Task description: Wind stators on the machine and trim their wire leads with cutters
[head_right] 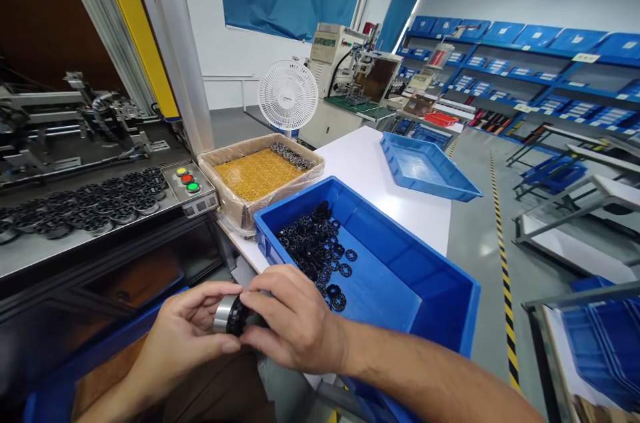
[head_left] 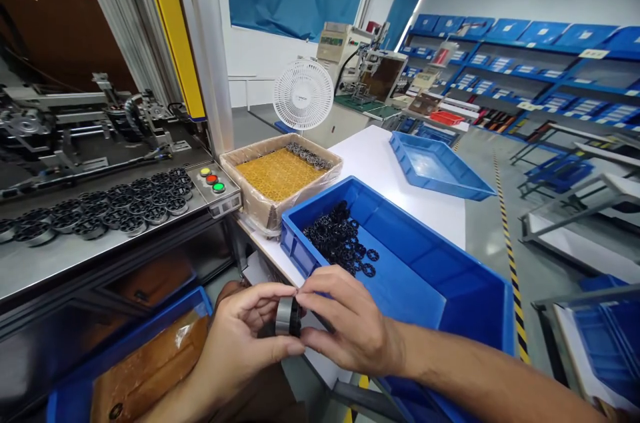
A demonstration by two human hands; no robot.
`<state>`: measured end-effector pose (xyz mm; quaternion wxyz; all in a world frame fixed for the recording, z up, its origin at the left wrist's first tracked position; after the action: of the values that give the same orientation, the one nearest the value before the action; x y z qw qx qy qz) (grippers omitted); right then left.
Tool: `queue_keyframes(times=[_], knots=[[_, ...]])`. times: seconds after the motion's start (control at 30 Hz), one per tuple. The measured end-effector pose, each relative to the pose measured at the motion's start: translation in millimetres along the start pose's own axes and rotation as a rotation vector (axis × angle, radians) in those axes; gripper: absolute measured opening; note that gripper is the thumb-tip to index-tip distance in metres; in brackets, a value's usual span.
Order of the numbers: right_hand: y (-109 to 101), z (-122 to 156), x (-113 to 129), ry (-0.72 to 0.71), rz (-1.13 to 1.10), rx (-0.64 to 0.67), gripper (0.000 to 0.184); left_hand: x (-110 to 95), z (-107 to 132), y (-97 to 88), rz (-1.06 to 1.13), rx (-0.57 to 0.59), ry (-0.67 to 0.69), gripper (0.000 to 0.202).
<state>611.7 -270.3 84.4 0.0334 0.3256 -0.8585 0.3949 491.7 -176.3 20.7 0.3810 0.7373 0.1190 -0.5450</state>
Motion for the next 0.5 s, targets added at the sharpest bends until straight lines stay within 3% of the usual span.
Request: queue_keyframes(times=[0.5], knots=[[1.1, -0.7, 0.5, -0.037, 0.005, 0.007, 0.039, -6.5, 4.0, 4.1, 0.009, 0.008, -0.031, 0.052]])
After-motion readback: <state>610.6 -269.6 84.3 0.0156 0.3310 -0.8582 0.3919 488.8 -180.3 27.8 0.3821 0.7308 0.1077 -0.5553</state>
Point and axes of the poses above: each hand's wrist, its own z-axis away from the middle knuckle, its own y-axis out of the palm, x = y × z, the point moved 5 cm from there along -z, towards the middle knuckle, and after that the axes turned 5 degrees about y, right-handed, at the moved point
